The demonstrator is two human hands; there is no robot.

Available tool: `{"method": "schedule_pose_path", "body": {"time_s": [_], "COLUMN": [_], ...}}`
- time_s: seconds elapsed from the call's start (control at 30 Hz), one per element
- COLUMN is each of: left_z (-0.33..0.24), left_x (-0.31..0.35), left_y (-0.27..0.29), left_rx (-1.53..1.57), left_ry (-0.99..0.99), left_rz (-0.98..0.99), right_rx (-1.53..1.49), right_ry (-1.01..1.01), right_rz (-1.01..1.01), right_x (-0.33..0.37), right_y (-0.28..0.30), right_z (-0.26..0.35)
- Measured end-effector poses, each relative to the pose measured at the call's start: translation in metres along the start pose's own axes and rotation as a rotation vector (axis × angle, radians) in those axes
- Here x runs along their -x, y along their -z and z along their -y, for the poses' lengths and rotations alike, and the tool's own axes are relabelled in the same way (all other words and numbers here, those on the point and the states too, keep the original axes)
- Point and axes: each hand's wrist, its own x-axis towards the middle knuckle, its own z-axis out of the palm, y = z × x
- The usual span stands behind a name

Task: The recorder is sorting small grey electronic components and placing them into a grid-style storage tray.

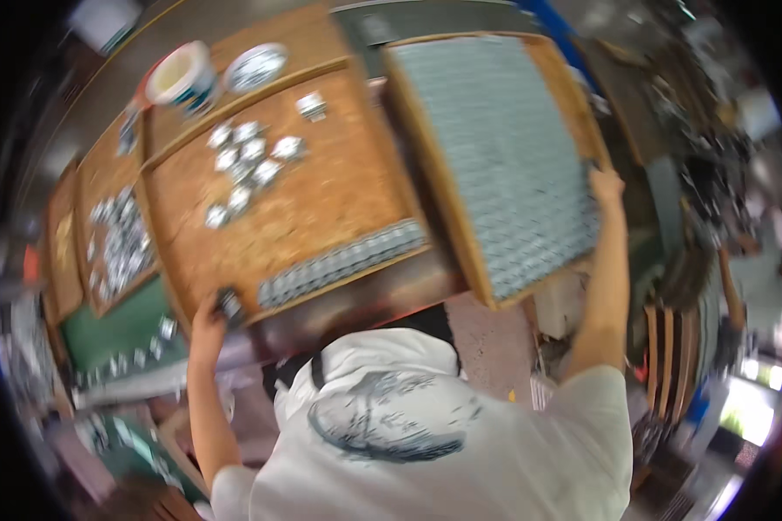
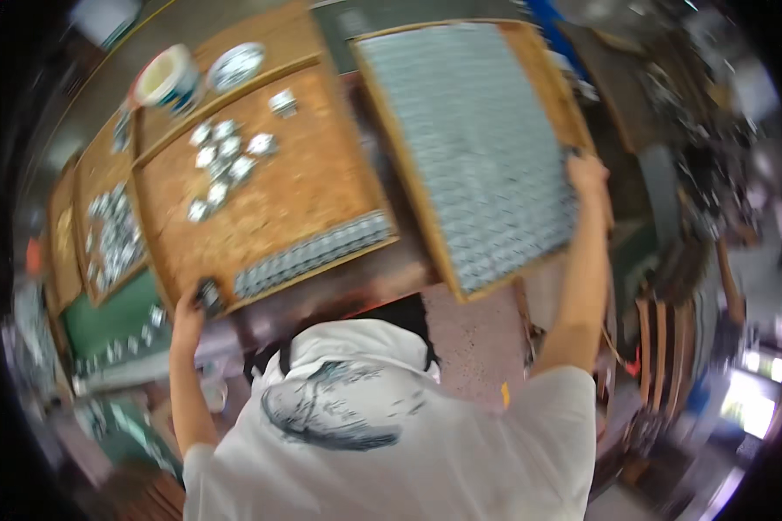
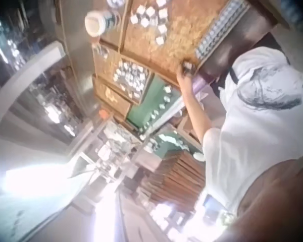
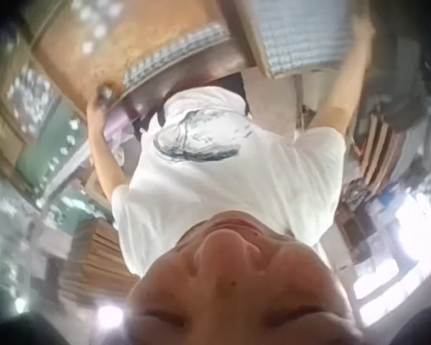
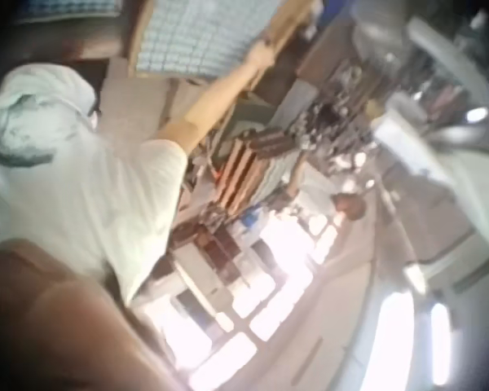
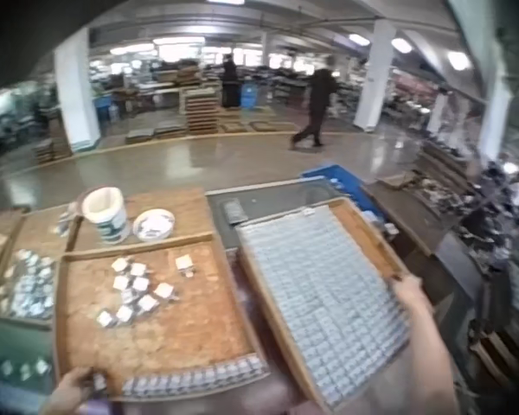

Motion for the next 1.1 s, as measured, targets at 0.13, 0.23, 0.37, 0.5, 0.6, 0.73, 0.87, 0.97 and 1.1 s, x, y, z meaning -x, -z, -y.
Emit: {"method": "schedule_pose_path", "body": {"time_s": [0.13,0.23,0.37,0.5,0.6,0.73,0.87,0.97,1.1], "left_z": [-0.004,-0.01,0.009,-0.064,-0.081,-0.058,-0.037,-0.054,-0.097], "left_x": [-0.031,-0.026,-0.033,-0.048,-0.079,-0.124,-0.124,-0.089,-0.013], "left_y": [-0.019,-0.033,-0.02,-0.003,-0.013,-0.015,-0.014,-0.027,-0.049], "left_rx": [-0.114,-0.101,-0.11,-0.237,-0.696,-0.83,-0.606,0.435,0.712], "left_ry": [-0.134,0.006,-0.056,-0.24,-0.693,-0.581,-0.549,-0.183,-0.213], "left_rz": [0.229,0.257,0.415,0.081,-0.368,-0.412,-0.507,-0.327,-0.102], "right_rx": [-0.534,-0.806,-0.943,-1.346,-1.644,-1.646,-1.46,-1.49,-1.382], "right_ry": [0.12,0.161,-0.006,0.16,0.244,0.419,0.457,0.518,0.731], "right_rz": [-0.041,0.077,-0.121,-0.183,0.141,0.216,0.412,0.497,0.8], "right_x": [-0.051,-0.054,-0.014,0.065,0.103,0.198,0.267,0.303,0.349], "right_y": [-0.025,-0.03,0.006,0.033,0.027,0.026,0.031,0.028,0.032], "right_z": [-0.078,-0.065,-0.007,0.059,0.092,0.174,0.219,0.251,0.279]}}
